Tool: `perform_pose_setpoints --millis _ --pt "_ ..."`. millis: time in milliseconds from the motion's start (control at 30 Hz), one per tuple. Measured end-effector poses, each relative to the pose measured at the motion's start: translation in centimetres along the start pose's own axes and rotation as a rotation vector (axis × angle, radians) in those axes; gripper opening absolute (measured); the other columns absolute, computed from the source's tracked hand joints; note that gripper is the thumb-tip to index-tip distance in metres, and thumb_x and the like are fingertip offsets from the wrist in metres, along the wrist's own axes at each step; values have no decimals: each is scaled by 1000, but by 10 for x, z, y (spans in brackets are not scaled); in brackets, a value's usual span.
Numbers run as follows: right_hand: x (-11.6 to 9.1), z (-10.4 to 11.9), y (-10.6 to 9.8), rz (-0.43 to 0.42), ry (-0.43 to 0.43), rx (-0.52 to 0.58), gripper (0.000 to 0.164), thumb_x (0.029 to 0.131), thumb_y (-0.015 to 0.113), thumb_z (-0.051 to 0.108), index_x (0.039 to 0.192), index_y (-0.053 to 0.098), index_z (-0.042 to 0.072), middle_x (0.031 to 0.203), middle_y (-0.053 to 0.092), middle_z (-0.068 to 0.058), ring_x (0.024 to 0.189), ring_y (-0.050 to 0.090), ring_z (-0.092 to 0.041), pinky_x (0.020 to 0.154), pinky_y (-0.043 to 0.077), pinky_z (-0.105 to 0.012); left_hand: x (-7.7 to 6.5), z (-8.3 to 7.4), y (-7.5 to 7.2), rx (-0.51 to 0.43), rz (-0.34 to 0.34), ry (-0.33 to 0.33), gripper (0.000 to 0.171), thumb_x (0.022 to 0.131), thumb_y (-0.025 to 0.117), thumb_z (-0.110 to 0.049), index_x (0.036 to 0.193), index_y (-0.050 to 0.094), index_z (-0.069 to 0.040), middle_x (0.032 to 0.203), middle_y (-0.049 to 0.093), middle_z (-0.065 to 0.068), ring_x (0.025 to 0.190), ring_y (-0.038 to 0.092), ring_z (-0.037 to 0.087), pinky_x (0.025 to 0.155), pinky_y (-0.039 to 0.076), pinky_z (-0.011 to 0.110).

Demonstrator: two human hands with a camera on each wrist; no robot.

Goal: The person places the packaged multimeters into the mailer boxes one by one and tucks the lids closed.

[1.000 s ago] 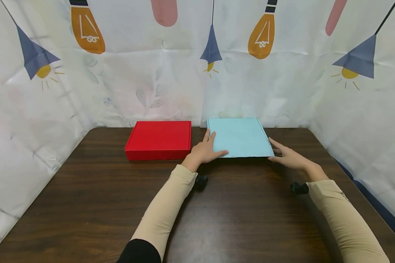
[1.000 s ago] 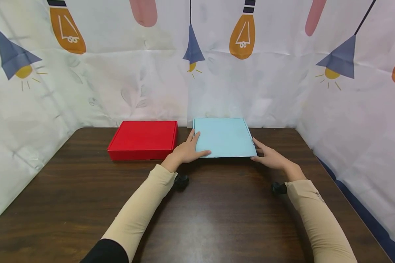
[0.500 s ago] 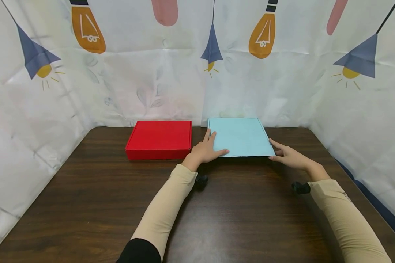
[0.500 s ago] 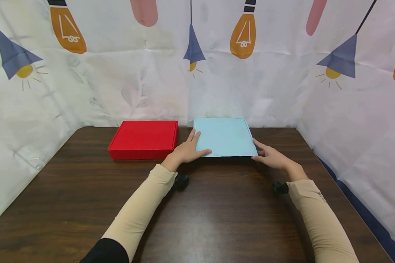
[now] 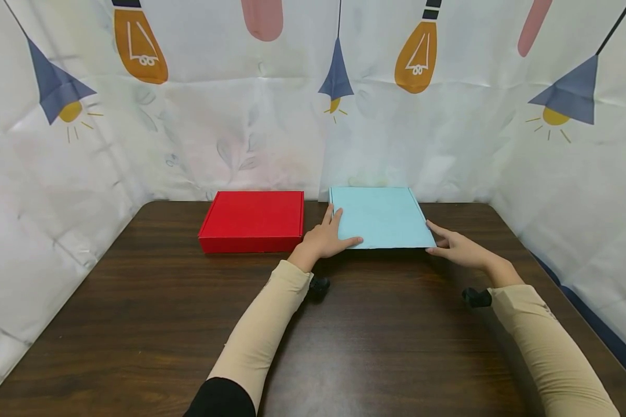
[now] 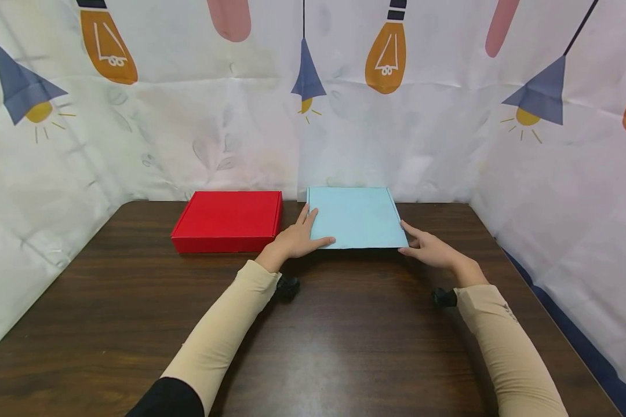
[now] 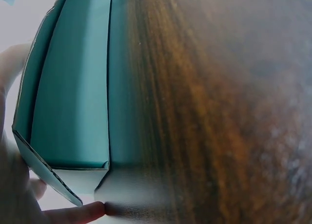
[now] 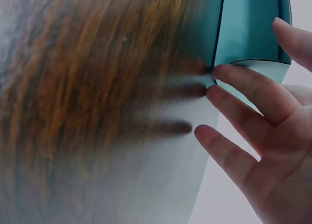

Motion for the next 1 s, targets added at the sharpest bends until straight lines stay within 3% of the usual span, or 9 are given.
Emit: perform_pose_setpoints --millis 67,300,467,567,767,900,1000 --pt "0 -1 -1 -7 19 -21 84 107 58 26 164 2 3 156 28 -38 132 49 -51 101 45 -64 0 0 0 3 0 0 101 94 51 -72 167 7 -17 172 -5 4 95 67 29 66 49 31" --pt "1 -3 -4 -19 82 -19 91 102 65 38 166 4 12 162 20 -33 137 44 -50 104 41 -66 2 0 -1 11 11 7 102 93 51 -73 167 6 -18 172 -5 5 102 67 31 74 53 33" --pt "3 -2 -6 -21 93 -43 88 103 61 42 166 7 14 151 44 -31 134 49 -47 103 42 -66 0 2 -5 -7 1 8 100 93 55 -69 167 11 -19 172 0 5 103 68 31 80 54 37" --pt "4 -1 -6 -20 91 -52 87 104 60 42 166 7 12 137 59 -27 129 54 -45 102 42 -66 -1 1 -5 -44 -1 16 98 94 57 -66 166 12 -17 172 1 6 111 66 33 88 55 40" --pt "6 -3 -7 -25 93 -69 87 104 61 42 166 8 11 131 64 -23 125 58 -42 102 44 -63 -7 -3 -6 -135 -31 17 94 96 62 -54 166 14 -13 172 5 10 136 50 38 109 45 48" --pt "6 -3 -8 -31 91 -69 86 104 61 42 166 9 11 132 63 -24 125 58 -42 102 44 -63 -15 -3 -8 -230 -67 19 87 97 66 -44 164 22 -9 169 21 13 148 34 34 116 35 49" --pt "6 -2 -9 -28 89 -69 87 103 61 42 166 9 12 133 63 -24 126 58 -43 102 44 -63 -22 -2 -9 -308 -81 14 80 97 68 -37 162 30 -8 164 33 13 148 34 29 117 34 48"
Point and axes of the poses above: each hand's wrist, its own x-axis towards the middle knuckle, its own y-axis out of the palm, z = x × y, the point moved 6 cm from there along x, towards the middle knuckle
